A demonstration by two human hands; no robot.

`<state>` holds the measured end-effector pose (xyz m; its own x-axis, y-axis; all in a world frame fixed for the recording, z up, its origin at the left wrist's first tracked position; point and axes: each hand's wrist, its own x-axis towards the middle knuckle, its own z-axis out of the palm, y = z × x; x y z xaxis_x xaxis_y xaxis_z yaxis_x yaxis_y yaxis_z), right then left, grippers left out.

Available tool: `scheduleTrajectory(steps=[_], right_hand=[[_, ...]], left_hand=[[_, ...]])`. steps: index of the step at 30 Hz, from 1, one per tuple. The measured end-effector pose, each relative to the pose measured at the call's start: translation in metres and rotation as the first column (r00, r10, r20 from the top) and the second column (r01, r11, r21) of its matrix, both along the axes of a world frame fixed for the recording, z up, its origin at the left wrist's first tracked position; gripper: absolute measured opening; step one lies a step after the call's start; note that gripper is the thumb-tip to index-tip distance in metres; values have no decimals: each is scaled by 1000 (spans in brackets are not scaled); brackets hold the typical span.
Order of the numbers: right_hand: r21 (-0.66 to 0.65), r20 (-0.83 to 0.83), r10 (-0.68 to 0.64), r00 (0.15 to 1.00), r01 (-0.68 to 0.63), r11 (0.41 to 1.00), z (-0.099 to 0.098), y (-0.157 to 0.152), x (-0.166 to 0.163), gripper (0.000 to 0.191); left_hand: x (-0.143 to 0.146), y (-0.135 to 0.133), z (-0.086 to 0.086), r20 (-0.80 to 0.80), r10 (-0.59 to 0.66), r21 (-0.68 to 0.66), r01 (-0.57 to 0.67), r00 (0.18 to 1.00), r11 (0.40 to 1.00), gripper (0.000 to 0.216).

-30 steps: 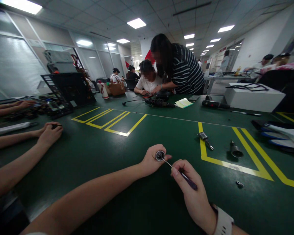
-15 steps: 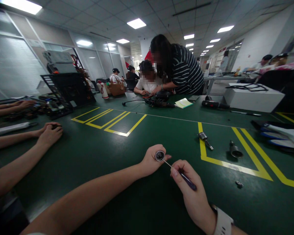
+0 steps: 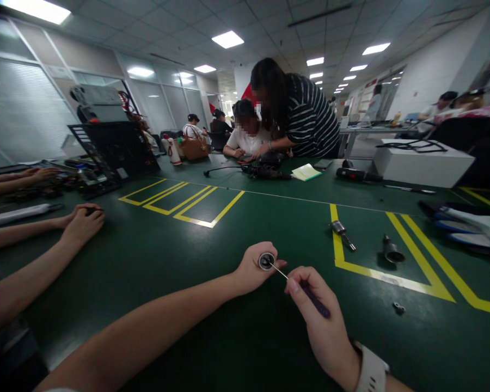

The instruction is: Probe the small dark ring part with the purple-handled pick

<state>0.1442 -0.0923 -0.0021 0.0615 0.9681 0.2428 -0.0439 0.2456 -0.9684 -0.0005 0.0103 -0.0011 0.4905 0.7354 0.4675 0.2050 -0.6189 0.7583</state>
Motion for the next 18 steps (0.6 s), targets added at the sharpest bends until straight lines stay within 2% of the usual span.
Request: scheduleTrajectory(steps=[6,18], right_hand=[[-21,6,-38,999,38,999,-1,0,1,15],[-59,61,-26,998,29,998,1,-1,1,19]], left_hand=[[-1,0,2,-39,24,60,-21,999,998,26],[-2,2,-1,-103,55,70,-48,993,996,25]])
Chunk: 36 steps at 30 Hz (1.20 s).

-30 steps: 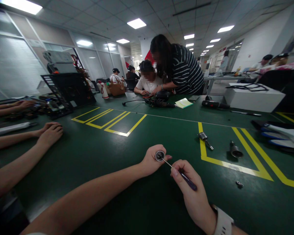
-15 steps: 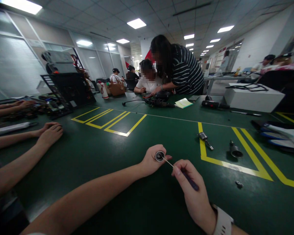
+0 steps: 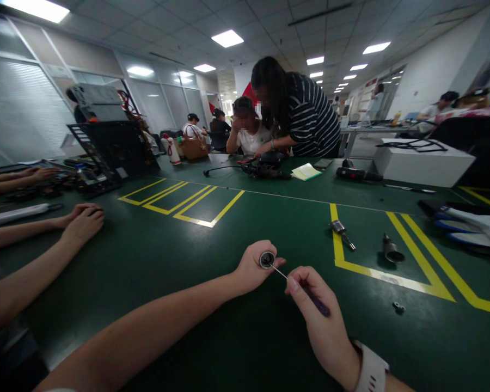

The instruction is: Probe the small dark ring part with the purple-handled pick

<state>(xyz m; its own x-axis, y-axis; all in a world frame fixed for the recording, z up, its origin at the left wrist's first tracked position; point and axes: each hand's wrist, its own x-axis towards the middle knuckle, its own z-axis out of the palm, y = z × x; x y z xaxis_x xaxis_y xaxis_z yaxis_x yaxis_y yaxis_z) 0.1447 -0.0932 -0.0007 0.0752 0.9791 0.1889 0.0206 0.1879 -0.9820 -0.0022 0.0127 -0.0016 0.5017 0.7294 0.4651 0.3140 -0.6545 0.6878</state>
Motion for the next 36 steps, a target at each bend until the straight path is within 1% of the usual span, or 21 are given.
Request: scheduleTrajectory(steps=[4,8,10,12,14,17,19,21,25,28,30,33,36], right_hand=[[39,40,-50,998,48,998,0,0,1,19],[67,212,-131,968,119,991,8,-2,0,22],[84,302,-139,943,119,989,14,-4,-1,25],[111,352,-140,926,108,988,20,-5,-2,27],[105,361,-144,921,113,988,23,-4,-2,29],[44,318,-149,936,143,989,22,-1,0,30],[10,276,-148,950,151,988,19,2,1,29],[8,244,-140,960,142,990,17,2,1,25],[77,267,-115,957,98,992,22,0,-4,18],[104,325,-93,941,62,993,28,-2,-6,21],[125,354,-133,926,94,988,30,-2,-5,27],[183,374,-209,904,149,972,28,-3,-5,27],[216,390,-211,896,134,967,24,-2,-5,25]], left_hand=[[0,1,1,-61,3,30,-1,998,1000,26],[0,2,1,-184,7,74,7,983,997,21],[0,3,0,-223,13,96,9,975,995,19],[0,3,0,-248,5,112,24,969,993,18],[0,2,0,-272,-20,120,54,962,991,17],[-1,0,3,-311,-70,109,108,948,988,17],[-1,0,4,-335,-91,78,123,938,989,17],[-1,0,5,-348,-105,39,126,931,991,19],[0,2,4,-331,-145,5,156,932,988,19],[-1,2,4,-304,-158,11,170,939,985,19],[-1,2,4,-303,-156,13,167,940,986,19],[-1,1,6,-328,-160,17,175,931,984,19],[0,1,7,-348,-156,30,178,924,984,19]])
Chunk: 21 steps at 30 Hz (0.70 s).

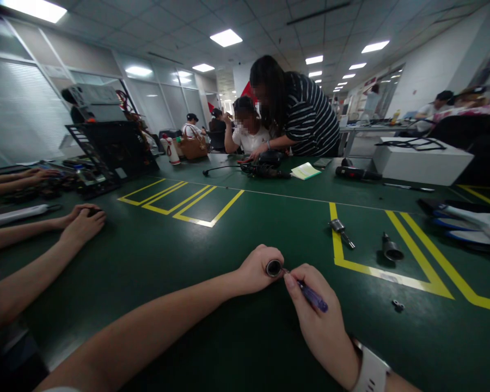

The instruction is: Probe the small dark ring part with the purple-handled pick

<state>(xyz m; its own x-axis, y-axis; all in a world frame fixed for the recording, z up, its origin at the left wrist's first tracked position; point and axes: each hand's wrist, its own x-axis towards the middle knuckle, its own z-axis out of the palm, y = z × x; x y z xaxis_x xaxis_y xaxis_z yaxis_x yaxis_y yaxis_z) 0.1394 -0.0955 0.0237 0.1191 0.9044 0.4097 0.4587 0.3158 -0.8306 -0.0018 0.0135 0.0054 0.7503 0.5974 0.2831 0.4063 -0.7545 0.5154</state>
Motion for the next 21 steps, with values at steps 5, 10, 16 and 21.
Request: scheduleTrajectory(steps=[5,10,16,21], right_hand=[[-32,-34,29,999,-30,999,-2,2,0,27],[-88,-121,31,992,-42,995,-5,4,7,27],[-117,-212,45,976,-71,991,-14,6,10,26],[-136,-192,84,978,-111,984,-10,4,5,28]], left_hand=[[0,1,-3,2,3,10,-3,1000,1000,18],[-1,1,-3,23,22,-22,-21,1000,1000,18],[-1,0,-1,28,38,-42,-37,999,998,18],[-1,0,-2,54,37,-57,-34,998,998,19]])
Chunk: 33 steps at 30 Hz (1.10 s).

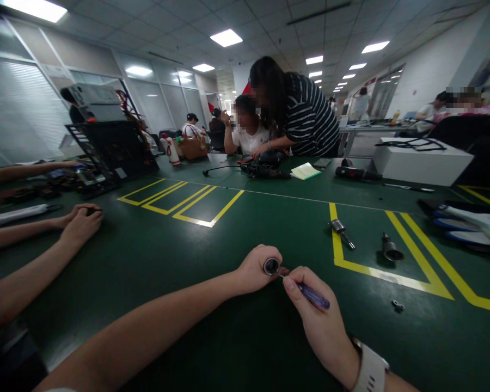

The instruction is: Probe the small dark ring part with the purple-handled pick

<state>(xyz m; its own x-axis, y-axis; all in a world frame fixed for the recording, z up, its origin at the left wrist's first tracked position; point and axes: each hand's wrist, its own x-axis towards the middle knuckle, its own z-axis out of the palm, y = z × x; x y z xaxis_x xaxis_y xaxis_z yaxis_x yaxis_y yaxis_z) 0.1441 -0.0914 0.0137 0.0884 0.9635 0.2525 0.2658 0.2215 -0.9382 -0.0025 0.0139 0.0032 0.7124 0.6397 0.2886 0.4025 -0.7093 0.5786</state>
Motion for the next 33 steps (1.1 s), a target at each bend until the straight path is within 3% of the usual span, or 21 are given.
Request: scheduleTrajectory(steps=[7,14,21,26,33], right_hand=[[73,34,-68,997,65,995,3,-4,-1,28],[53,60,-88,994,85,995,5,-2,-1,29],[-28,-172,-78,982,75,997,-10,7,6,27],[-77,-300,-96,949,77,994,-7,9,2,27],[39,56,-77,995,74,996,3,-1,-1,26]], left_hand=[[0,1,-1,-3,9,6,-9,1000,1000,18],[0,1,-1,-38,-29,47,31,999,998,18],[-1,1,-1,8,-37,2,37,999,999,17],[-1,1,1,55,-58,-44,61,997,997,18],[0,0,0,4,10,27,-10,1000,1000,18]])
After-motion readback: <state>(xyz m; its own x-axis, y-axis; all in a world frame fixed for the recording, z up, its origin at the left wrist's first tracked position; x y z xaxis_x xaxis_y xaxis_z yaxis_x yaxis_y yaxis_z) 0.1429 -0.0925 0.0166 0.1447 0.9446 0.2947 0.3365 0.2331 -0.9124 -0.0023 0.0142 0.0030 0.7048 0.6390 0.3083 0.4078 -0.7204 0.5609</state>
